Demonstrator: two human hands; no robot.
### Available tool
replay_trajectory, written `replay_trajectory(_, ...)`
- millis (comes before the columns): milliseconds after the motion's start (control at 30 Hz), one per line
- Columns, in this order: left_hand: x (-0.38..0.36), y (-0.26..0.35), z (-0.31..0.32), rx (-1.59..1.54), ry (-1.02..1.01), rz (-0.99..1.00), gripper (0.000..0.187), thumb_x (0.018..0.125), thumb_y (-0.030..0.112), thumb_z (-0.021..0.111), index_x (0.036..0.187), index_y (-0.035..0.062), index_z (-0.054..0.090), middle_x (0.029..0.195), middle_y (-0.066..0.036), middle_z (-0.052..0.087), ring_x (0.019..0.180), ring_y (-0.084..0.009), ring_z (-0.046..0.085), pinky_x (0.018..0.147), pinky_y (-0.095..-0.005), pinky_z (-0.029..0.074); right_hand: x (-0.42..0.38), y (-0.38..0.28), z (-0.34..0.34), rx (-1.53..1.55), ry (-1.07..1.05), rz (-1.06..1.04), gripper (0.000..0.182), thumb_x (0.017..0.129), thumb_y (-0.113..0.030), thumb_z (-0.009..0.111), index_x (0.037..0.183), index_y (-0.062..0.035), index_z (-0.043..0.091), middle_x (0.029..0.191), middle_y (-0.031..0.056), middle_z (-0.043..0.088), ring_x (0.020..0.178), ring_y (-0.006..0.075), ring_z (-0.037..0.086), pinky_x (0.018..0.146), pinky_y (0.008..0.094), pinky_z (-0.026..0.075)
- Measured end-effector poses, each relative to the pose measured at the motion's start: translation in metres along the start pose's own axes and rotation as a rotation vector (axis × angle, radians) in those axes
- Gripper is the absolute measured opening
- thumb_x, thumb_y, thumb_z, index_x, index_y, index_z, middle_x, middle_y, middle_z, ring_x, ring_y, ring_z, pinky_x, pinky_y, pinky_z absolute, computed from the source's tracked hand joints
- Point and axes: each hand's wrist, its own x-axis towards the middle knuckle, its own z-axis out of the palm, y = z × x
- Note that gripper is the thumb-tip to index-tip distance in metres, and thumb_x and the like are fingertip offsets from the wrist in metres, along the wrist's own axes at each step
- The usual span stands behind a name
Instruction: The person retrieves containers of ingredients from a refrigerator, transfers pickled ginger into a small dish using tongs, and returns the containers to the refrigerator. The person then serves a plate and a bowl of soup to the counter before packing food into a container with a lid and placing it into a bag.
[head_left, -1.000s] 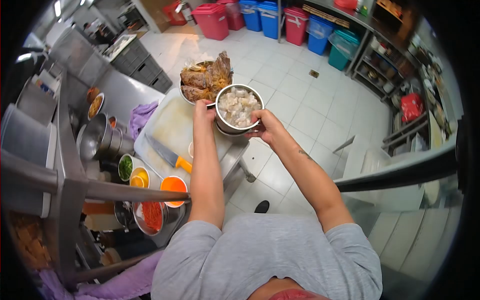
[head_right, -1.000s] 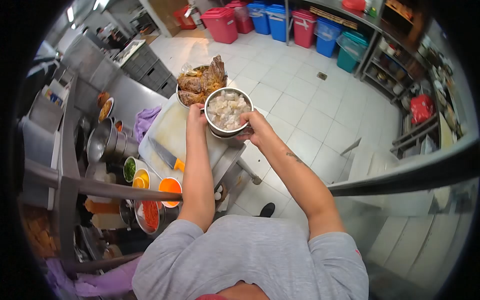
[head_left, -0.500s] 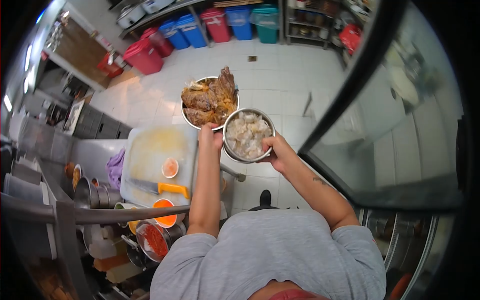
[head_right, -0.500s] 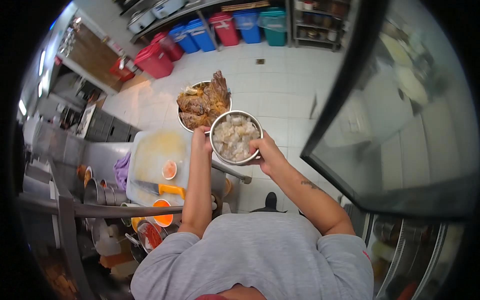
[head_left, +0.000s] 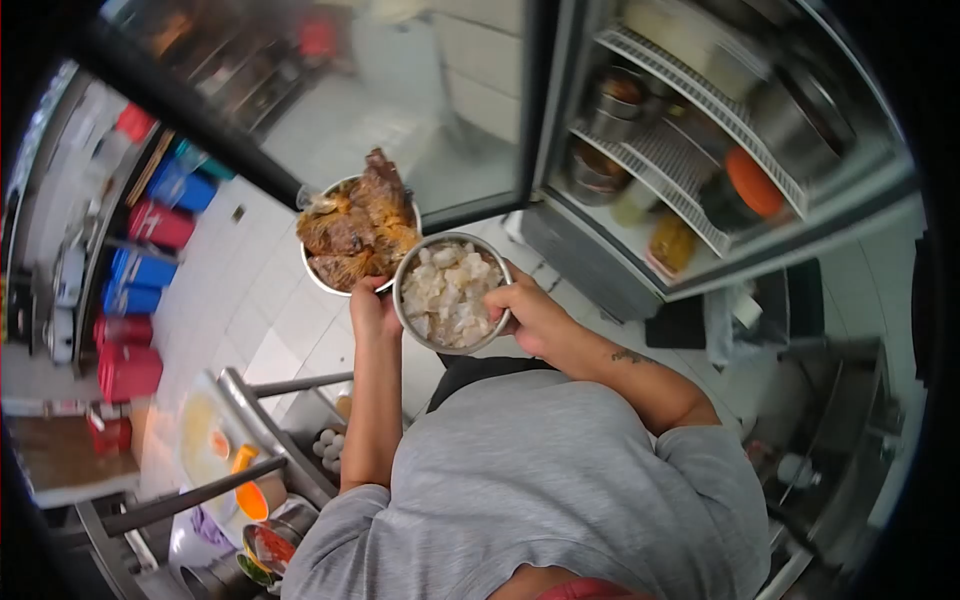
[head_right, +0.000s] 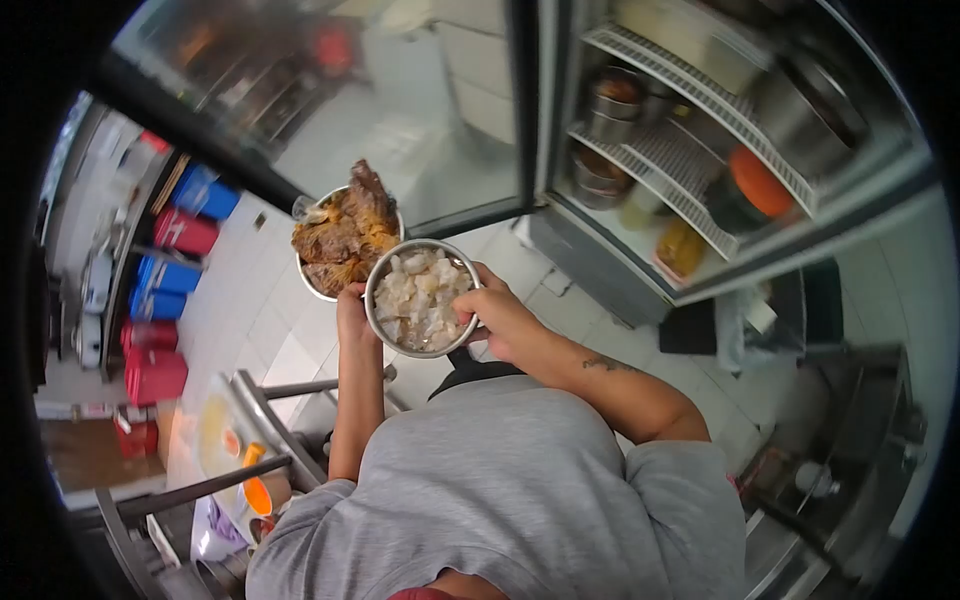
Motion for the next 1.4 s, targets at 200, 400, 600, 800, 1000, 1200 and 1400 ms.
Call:
replay_trajectory(200,0.009,-0.132,0.084,0.172,-0.282,-0.238,0.051,0.068,0.0,0.043,0.118,-0.0094,0.035,0.111,-0.025,0.049,0.104,-0.0391,0.052,0.097,-0.0474,0.042,-0.088,-0.003,-0.09,0.248,0.333,-0.209,0.064,0.057,0.002,0.048,0.12,-0.007,0.047,0.094,0.0065,0.051,0.079,0.0171,0.051,0.06,0.0356,0.05)
replay_trajectory(400,0.03,-0.23,0.185,0.335,-0.441,-0.511,0.044,0.07,-0.004,0.038,0.113,-0.01,0.031,0.114,-0.027,0.041,0.103,-0.0438,0.049,0.092,-0.0525,0.045,-0.103,-0.01,-0.157,0.501,0.502,-0.389,0.059,0.056,0.002,0.047,0.115,-0.0049,0.049,0.093,0.0088,0.053,0.079,0.0219,0.055,0.062,0.041,0.052)
replay_trajectory(600,0.07,-0.302,0.274,0.513,-0.449,-0.594,0.022,0.07,-0.005,0.037,0.092,-0.0061,0.037,0.106,-0.024,0.041,0.097,-0.0447,0.049,0.085,-0.0553,0.05,-0.074,-0.046,-0.195,0.581,0.691,-0.559,0.045,0.058,-0.004,0.048,0.102,0.0062,0.052,0.105,0.019,0.058,0.091,0.0347,0.058,0.076,0.0537,0.046)
replay_trajectory(800,0.117,-0.359,0.34,0.605,-0.518,-0.617,0.016,0.074,-0.002,0.036,0.089,-0.0039,0.037,0.107,-0.026,0.045,0.099,-0.0443,0.05,0.088,-0.0561,0.049,-0.022,-0.078,-0.264,0.709,0.715,-0.629,0.046,0.059,-0.003,0.051,0.105,-0.0003,0.05,0.095,0.0156,0.055,0.083,0.034,0.057,0.067,0.0522,0.049)
replay_trajectory(1000,0.203,-0.428,0.385,0.819,-0.927,-0.67,0.043,0.087,0.033,0.055,0.117,0.0019,0.053,0.11,-0.017,0.059,0.105,-0.0276,0.056,0.089,-0.0387,0.048,0.029,-0.119,-0.302,0.75,0.865,-0.671,0.019,0.061,-0.005,0.052,0.079,0.0013,0.054,0.093,0.0173,0.056,0.083,0.0332,0.056,0.072,0.0499,0.049)
replay_trajectory(1200,0.159,-0.339,0.38,1.477,-1.063,-0.005,0.061,0.09,0.048,0.045,0.128,0.0005,0.045,0.13,-0.018,0.048,0.119,-0.0269,0.046,0.1,-0.0366,0.035,0.066,-0.152,-0.31,0.815,0.86,-0.751,0.009,0.066,-0.01,0.057,0.067,-0.0091,0.049,0.076,0.0035,0.045,0.063,0.0166,0.039,0.076,0.0467,0.049)
replay_trajectory(1400,0.181,-0.264,0.266,1.693,-1.217,0.227,0.058,0.092,0.045,0.043,0.129,0.0007,0.044,0.123,-0.021,0.053,0.115,-0.0258,0.05,0.095,-0.0316,0.037,0.087,-0.181,-0.3,0.875,0.813,-0.833,0.024,0.066,-0.015,0.068,0.086,-0.0093,0.057,0.082,0.0028,0.038,0.067,0.0169,0.037,0.084,0.0484,0.047)
